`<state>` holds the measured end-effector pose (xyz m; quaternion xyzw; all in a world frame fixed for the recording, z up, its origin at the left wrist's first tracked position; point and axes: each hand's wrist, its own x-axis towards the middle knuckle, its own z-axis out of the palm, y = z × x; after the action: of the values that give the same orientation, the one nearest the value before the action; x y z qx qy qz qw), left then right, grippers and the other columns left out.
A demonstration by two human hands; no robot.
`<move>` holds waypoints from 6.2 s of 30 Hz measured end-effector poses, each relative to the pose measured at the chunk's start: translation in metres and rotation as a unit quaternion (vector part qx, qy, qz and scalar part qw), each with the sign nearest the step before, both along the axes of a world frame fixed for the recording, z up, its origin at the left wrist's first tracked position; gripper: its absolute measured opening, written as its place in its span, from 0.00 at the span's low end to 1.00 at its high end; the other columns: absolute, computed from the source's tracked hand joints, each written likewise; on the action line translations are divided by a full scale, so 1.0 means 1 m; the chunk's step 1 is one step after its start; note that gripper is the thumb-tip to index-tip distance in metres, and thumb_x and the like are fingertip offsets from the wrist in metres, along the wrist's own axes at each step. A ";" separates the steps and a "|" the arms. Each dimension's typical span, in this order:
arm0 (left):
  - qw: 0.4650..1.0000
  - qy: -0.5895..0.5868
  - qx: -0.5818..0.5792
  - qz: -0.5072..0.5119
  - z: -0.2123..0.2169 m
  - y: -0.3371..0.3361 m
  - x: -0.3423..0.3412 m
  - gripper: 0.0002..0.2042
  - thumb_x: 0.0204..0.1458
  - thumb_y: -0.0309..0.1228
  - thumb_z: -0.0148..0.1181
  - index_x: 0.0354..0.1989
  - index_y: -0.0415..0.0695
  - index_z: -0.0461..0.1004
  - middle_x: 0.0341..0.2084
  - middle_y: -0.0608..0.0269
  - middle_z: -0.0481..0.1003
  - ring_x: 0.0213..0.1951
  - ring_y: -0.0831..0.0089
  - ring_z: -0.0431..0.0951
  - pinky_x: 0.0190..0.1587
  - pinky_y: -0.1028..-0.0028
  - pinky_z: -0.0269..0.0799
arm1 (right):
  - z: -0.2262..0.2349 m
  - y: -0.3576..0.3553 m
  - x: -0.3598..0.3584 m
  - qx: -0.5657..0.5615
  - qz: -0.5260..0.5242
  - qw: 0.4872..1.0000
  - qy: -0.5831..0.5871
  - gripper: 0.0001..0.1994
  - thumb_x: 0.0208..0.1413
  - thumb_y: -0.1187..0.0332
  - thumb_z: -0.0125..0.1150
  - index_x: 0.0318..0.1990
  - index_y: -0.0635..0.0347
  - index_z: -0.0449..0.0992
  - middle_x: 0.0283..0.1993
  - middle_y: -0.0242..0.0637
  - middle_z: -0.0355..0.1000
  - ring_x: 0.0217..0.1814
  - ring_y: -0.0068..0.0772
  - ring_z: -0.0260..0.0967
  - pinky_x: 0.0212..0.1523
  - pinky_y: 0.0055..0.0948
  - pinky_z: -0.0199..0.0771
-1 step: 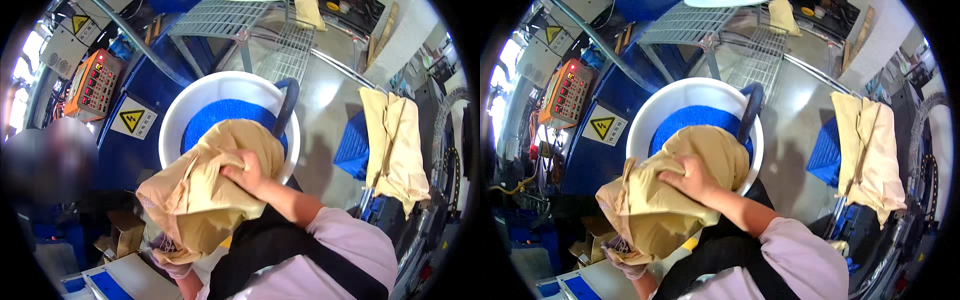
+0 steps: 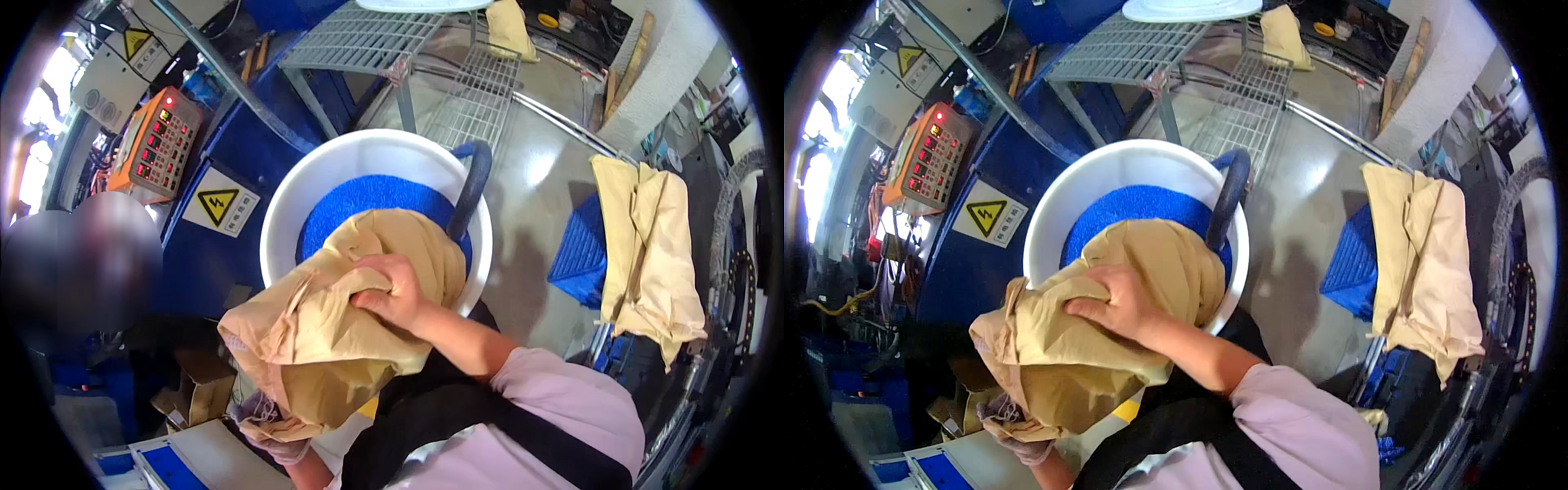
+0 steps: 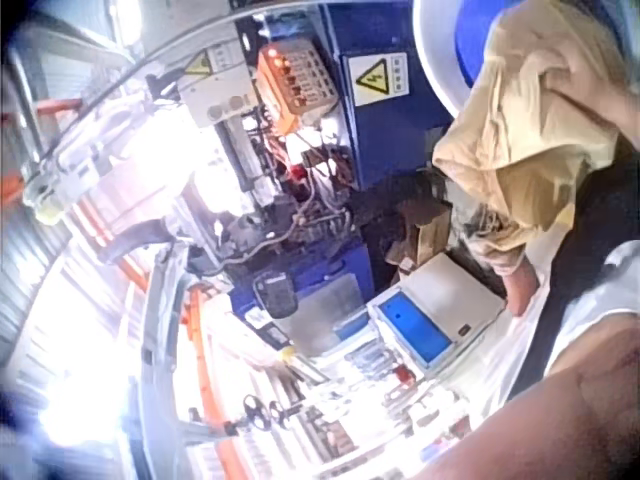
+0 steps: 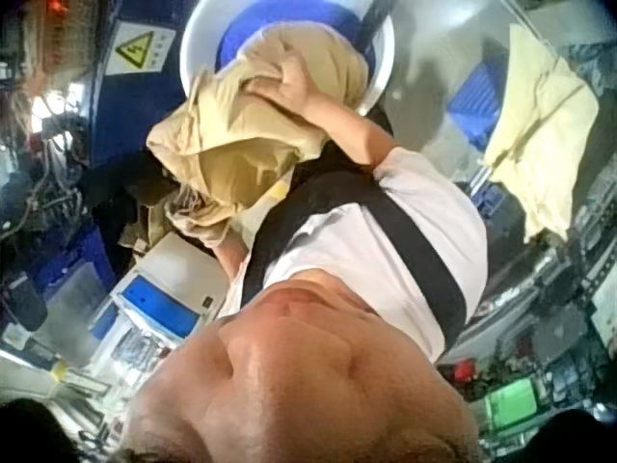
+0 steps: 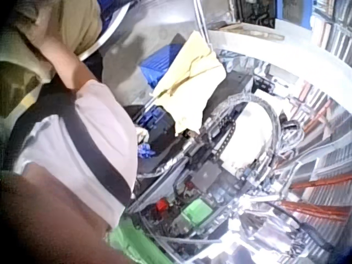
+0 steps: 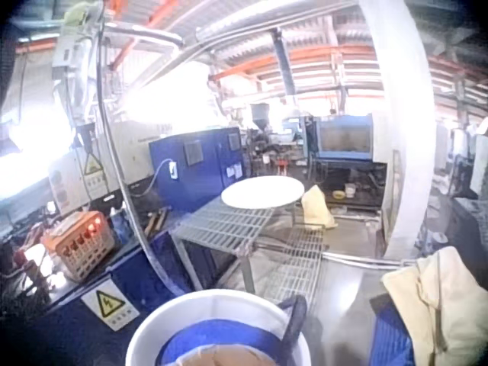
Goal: The person unties the string of a large paper bag and pours blue plastic pellets from it into a white bin.
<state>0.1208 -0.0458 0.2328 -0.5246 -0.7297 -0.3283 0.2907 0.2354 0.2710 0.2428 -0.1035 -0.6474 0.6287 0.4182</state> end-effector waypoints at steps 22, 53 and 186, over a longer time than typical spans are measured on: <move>0.953 0.070 0.231 0.184 0.145 0.176 -0.053 0.31 0.58 0.48 0.34 0.63 0.37 0.45 0.60 0.48 0.51 0.60 0.61 0.57 0.62 0.62 0.53 | 0.140 0.192 0.054 -0.261 -0.076 0.950 0.153 0.23 0.52 0.48 0.57 0.32 0.64 0.75 0.27 0.25 0.69 0.28 0.13 0.61 0.28 0.18 0.62; 0.816 -0.344 0.443 -0.138 0.191 0.169 0.072 0.14 0.57 0.39 0.44 0.36 0.41 0.70 0.35 0.58 0.71 0.40 0.68 0.70 0.50 0.65 0.63 | 0.187 0.227 0.062 0.068 0.018 0.996 0.064 0.09 0.52 0.69 0.61 0.38 0.64 0.75 0.33 0.26 0.72 0.35 0.13 0.64 0.38 0.15 0.64; 0.879 0.135 0.210 0.406 0.194 0.111 0.080 0.21 0.51 0.33 0.55 0.52 0.36 0.65 0.49 0.52 0.69 0.50 0.60 0.69 0.55 0.68 0.64 | 0.223 0.163 -0.036 0.201 0.200 0.946 0.156 0.19 0.59 0.56 0.46 0.49 0.62 0.70 0.42 0.39 0.71 0.44 0.31 0.68 0.43 0.31 0.70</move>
<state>0.2007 0.0648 0.4265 -0.1485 -0.7459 -0.2531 0.5980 0.1991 0.4344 0.4662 0.2135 -0.6945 0.5645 0.3917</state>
